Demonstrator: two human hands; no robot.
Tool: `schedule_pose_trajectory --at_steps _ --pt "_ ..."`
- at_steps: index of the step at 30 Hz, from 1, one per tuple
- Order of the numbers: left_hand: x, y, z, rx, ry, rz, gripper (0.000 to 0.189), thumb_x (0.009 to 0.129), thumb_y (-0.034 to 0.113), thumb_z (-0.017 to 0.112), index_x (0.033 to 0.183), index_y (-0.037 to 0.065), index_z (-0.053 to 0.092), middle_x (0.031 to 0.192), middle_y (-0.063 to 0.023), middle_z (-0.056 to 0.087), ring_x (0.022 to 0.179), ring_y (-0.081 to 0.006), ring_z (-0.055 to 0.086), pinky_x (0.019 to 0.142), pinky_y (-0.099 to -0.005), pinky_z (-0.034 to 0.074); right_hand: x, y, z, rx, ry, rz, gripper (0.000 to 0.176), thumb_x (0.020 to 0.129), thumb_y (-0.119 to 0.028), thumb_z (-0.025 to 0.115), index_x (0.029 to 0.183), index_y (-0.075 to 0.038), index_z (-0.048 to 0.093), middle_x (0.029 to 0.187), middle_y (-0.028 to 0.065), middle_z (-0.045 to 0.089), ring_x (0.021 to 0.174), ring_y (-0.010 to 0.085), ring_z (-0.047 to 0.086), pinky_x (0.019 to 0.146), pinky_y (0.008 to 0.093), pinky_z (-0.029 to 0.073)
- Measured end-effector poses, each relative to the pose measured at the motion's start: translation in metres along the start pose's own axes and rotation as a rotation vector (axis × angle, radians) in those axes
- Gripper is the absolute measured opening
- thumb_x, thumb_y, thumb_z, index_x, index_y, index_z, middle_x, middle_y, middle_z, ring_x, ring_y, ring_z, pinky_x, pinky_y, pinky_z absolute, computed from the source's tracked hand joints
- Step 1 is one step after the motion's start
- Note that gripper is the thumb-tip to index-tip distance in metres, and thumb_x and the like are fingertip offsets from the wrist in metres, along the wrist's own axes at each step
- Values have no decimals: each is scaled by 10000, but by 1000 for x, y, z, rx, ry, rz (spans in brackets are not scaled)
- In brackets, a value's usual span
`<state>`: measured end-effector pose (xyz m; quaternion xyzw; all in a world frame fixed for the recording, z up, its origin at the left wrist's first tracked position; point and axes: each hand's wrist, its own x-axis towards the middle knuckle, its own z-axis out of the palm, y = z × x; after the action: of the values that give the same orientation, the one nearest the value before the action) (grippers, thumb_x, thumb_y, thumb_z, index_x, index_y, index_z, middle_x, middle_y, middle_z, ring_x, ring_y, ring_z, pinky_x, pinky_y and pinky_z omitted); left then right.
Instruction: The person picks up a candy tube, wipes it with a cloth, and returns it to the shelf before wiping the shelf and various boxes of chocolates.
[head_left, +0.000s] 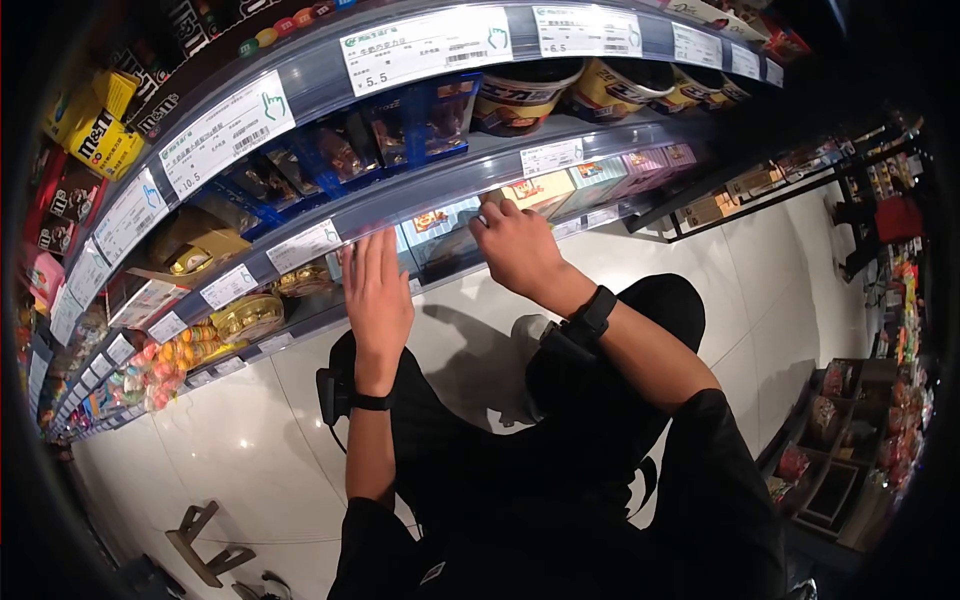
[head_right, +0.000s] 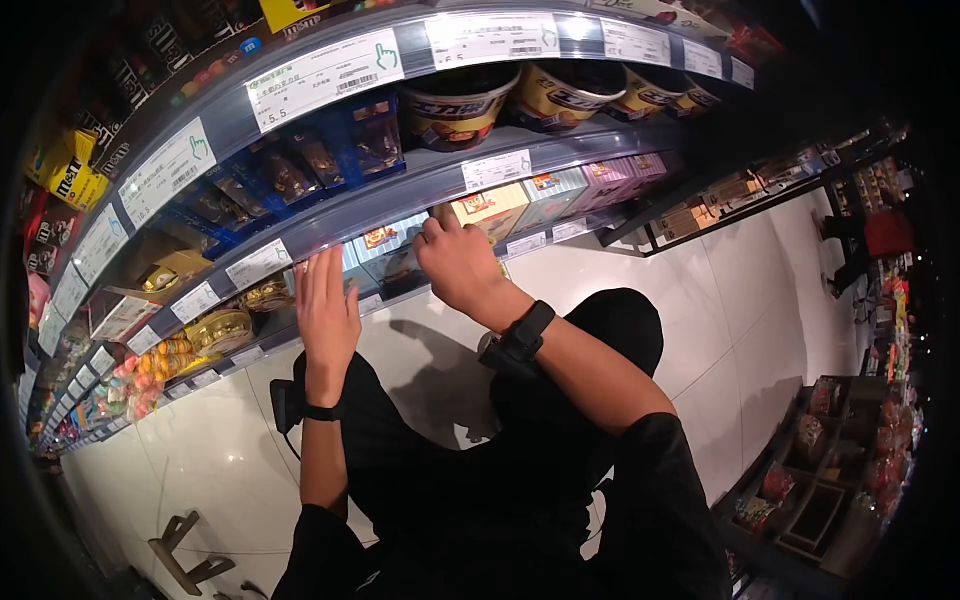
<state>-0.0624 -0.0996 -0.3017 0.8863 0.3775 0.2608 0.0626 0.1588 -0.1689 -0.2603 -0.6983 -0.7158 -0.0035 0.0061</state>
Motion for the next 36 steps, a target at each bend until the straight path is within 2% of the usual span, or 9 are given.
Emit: schedule_pose_trajectory --at_steps 8,15,18,22,26,27,28,31,36 --pt "37 37 34 -190 -116 273 478 885 49 711 1351 14 606 1405 -131 615 1360 -309 544 1193 -463 384 -78 59 -10 -164 -101 301 244 775 -53 707 1019 -53 713 1127 100 655 1096 300 630 793 420 558" --pt "60 76 63 -230 -136 290 578 877 127 756 1416 34 568 1436 -130 600 1343 -319 554 1178 -467 391 -98 91 11 -126 172 259 465 821 -60 657 1283 -39 608 1367 112 550 1051 268 632 781 387 578" --pt "68 95 74 -200 -83 241 654 852 176 798 1443 45 549 1444 -125 591 1335 -318 555 1162 -457 395 -89 106 13 -91 202 236 579 851 -69 655 1423 -67 562 1448 101 538 1042 273 634 822 403 588" --pt "79 97 82 -111 -66 182 694 831 234 826 1444 58 553 1375 -134 619 1254 -335 587 1093 -451 425 -71 127 29 -72 188 182 632 857 -98 659 1472 -83 511 1483 104 522 1059 282 653 830 412 603" --pt "92 91 83 -58 -156 117 612 842 295 824 1365 62 606 1304 -151 663 1215 -351 617 1046 -467 456 -53 133 32 -5 174 155 686 841 -67 640 1506 -68 471 1470 230 505 1009 325 681 765 418 599" --pt "96 90 83 -53 -213 96 600 848 310 819 1356 66 612 1272 -154 680 1190 -356 633 1016 -473 475 -47 134 33 -23 194 167 632 854 -95 636 1471 -98 500 1358 187 586 1026 316 676 752 411 614" --pt "99 88 83 -50 -275 75 588 855 326 814 1347 70 618 1239 -158 698 1165 -360 650 986 -479 494 -42 138 34 -13 200 162 632 854 -95 636 1471 -98 500 1358 187 586 1026 316 676 752 411 614" --pt "99 92 84 -24 -289 107 567 871 333 797 1347 80 618 1189 -164 717 1122 -367 670 941 -481 519 -28 141 45 2 261 108 449 850 -108 650 1293 -70 595 1045 126 631 960 305 670 701 406 599" --pt "95 89 88 -61 -278 96 533 873 295 794 1333 83 627 1211 -158 708 1130 -371 661 959 -477 504 -16 132 57 59 248 141 372 841 -121 673 1202 -49 624 1033 151 614 972 328 659 706 407 593"
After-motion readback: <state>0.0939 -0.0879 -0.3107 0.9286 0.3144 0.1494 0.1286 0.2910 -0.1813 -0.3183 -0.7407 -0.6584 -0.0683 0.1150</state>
